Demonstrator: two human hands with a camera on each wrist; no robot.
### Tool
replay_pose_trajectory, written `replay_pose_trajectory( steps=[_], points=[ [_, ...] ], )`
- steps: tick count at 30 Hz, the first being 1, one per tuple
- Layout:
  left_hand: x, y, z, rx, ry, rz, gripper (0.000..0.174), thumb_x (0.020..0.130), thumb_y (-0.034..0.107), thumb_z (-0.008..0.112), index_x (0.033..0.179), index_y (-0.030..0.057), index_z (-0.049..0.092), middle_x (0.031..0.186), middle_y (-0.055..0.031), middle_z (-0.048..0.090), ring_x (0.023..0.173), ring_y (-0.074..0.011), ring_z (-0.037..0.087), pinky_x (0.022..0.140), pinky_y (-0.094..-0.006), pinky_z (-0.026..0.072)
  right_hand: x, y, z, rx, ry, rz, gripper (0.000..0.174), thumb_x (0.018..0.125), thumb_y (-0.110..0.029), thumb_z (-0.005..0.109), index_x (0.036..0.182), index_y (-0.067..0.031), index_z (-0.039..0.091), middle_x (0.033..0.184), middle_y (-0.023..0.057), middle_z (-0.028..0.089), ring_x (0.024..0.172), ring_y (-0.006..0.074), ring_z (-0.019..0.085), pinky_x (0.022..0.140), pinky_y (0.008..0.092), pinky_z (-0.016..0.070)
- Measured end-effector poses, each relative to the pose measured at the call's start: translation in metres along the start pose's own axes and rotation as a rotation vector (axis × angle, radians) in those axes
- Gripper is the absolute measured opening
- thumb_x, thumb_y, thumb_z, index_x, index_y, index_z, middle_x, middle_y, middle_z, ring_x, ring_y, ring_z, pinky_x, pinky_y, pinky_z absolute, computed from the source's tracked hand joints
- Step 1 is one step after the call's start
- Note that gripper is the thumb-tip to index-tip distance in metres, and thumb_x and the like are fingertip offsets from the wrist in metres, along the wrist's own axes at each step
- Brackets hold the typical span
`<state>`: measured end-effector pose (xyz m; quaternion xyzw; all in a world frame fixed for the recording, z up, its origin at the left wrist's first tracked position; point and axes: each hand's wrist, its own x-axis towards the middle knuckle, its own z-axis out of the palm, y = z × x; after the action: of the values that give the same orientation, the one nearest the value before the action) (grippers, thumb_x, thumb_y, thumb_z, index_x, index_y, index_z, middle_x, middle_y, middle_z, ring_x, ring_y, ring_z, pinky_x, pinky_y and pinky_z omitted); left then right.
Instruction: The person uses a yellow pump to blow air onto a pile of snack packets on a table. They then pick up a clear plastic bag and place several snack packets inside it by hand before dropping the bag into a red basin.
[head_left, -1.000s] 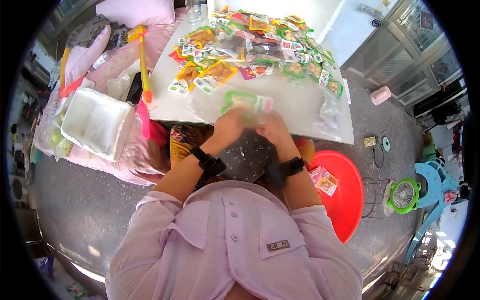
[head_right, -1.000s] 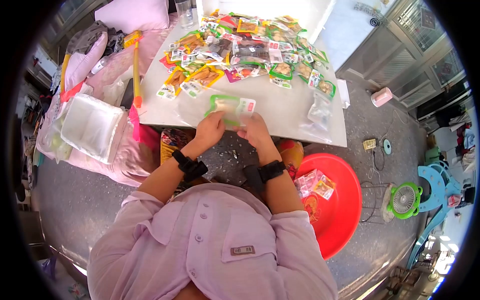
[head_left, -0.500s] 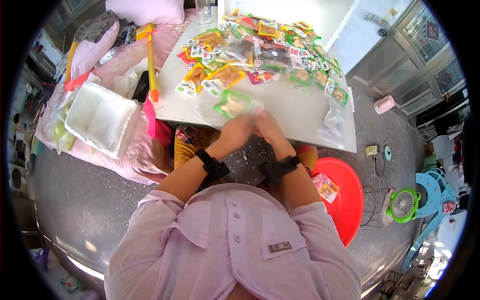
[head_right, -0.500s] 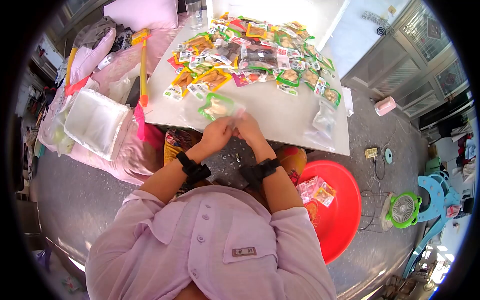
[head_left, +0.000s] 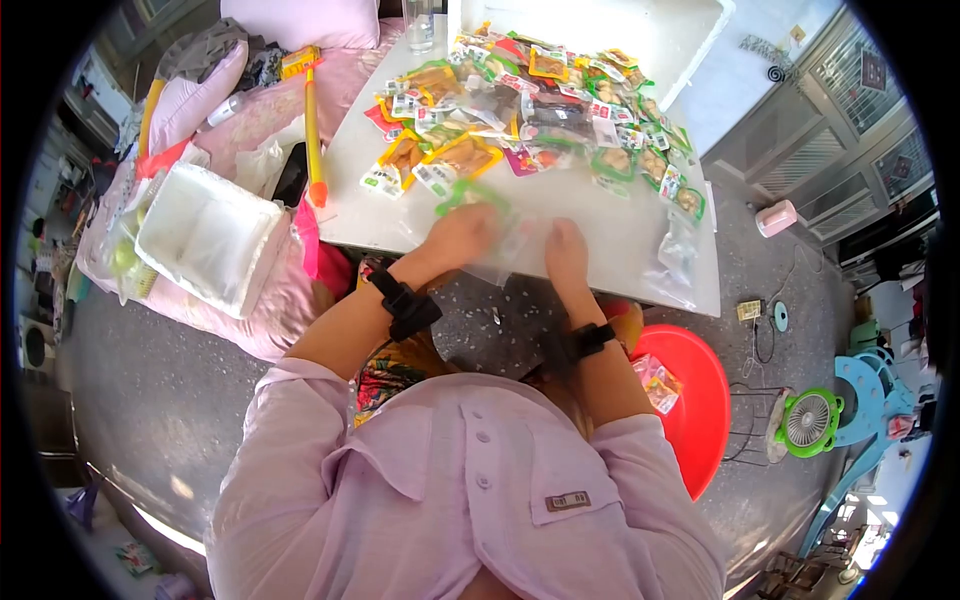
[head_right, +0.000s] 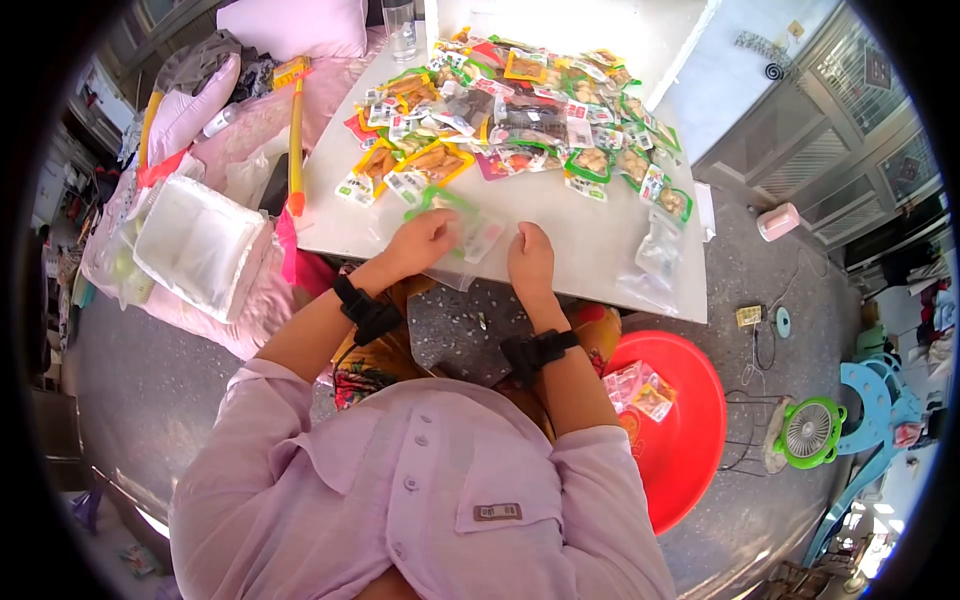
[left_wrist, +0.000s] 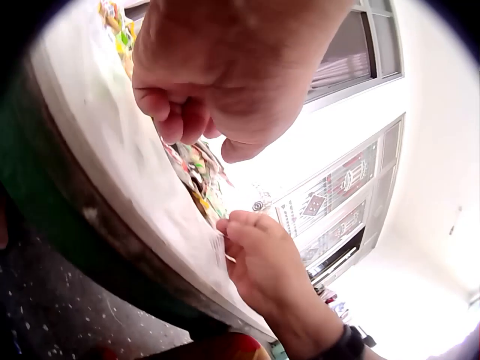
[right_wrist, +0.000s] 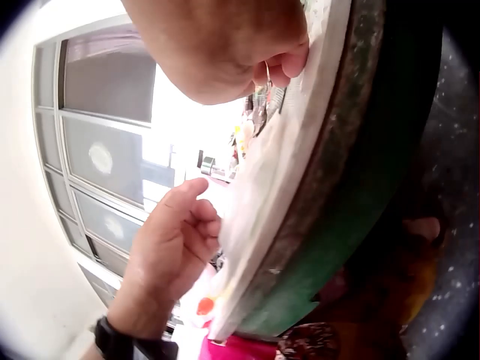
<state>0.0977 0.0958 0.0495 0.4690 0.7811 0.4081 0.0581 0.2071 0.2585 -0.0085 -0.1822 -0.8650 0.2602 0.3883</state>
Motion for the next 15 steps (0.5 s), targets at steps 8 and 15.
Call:
replay_pose_trajectory(
  steps=[8, 15],
  points=[
    [0.092, -0.096, -0.053, 0.627, 0.174, -0.151, 0.030, 0.072, 0.016, 0.050, 0.100, 0.0065, 0.052, 0.098, -0.0130, 0.053, 0.095, -0.0279, 0.048, 0.079, -0.0364, 0.0408, -0.006, -0.004, 0.003, -0.042, -0.042, -0.030, 0.013, 0.071, -0.002, 0.048, 0.082, 0.0008, 0.050, 0.089, 0.0176, 0.053, 0.083, 0.0344, 0.050, 0.073, 0.0400, 0.0414],
    [0.123, -0.106, -0.058, 0.808, 0.009, -0.335, 0.026, 0.074, 0.016, 0.046, 0.098, 0.0080, 0.053, 0.102, -0.0116, 0.051, 0.095, -0.0278, 0.050, 0.076, -0.0387, 0.0428, -0.006, -0.007, 0.002, -0.031, 0.015, -0.046, 0.013, 0.069, -0.002, 0.048, 0.082, 0.0006, 0.050, 0.088, 0.0180, 0.053, 0.082, 0.0346, 0.050, 0.072, 0.0402, 0.0418]
  ],
)
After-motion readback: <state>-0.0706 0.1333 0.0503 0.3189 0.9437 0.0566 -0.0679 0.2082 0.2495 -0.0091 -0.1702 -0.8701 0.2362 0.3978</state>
